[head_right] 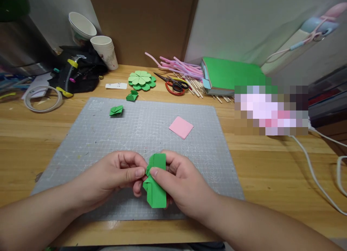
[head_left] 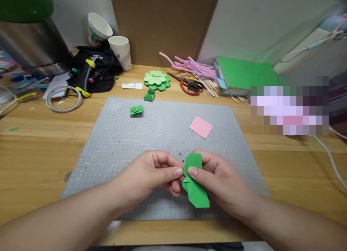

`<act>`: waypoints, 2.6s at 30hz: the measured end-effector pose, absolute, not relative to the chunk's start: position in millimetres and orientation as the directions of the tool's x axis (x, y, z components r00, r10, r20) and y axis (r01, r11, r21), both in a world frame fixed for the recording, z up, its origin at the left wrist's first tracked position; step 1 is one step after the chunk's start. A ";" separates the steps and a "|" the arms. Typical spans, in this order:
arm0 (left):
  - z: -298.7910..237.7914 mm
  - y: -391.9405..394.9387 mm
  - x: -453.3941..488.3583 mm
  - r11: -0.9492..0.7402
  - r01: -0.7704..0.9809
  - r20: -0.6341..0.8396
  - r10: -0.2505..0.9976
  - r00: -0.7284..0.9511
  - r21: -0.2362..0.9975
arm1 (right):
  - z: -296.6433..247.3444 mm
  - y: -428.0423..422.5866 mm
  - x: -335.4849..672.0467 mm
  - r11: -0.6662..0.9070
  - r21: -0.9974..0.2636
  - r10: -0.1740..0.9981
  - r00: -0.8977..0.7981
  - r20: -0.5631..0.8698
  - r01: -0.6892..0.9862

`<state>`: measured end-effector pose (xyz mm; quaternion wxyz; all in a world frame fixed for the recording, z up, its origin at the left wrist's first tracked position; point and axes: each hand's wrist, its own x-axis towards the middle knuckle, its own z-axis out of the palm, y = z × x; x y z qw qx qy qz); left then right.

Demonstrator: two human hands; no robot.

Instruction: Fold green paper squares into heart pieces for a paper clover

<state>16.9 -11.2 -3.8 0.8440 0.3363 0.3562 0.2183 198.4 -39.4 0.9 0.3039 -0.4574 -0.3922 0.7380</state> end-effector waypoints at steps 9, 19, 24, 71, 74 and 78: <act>5.2 -13.8 21.1 0.501 -0.038 -0.395 0.725 0.565 0.865 | 7.3 -40.1 195.7 -0.496 -0.867 0.808 -0.383 -0.448 -0.033; 11.9 -12.6 9.2 -0.193 0.219 -0.019 0.706 0.708 0.957 | 4.3 -36.0 202.1 -0.629 -0.773 0.685 -0.534 -0.496 -0.088; 13.4 -12.2 8.7 -0.234 0.241 -0.017 0.683 0.730 0.942 | 4.7 -35.6 202.6 -0.643 -0.766 0.634 -0.570 -0.522 -0.014; 1.2 -16.1 18.2 0.664 0.064 -0.547 0.553 0.629 0.745 | 6.2 -45.7 195.6 -0.450 -0.893 0.800 -0.446 -0.402 -0.003; -0.7 -17.0 17.0 0.644 0.047 -0.521 0.571 0.634 0.763 | 6.6 -44.5 195.9 -0.440 -0.898 0.801 -0.446 -0.399 0.014; -0.8 -15.8 15.9 0.669 0.041 -0.511 0.525 0.681 0.742 | 8.8 -42.1 197.1 -0.468 -0.883 0.789 -0.455 -0.413 -0.011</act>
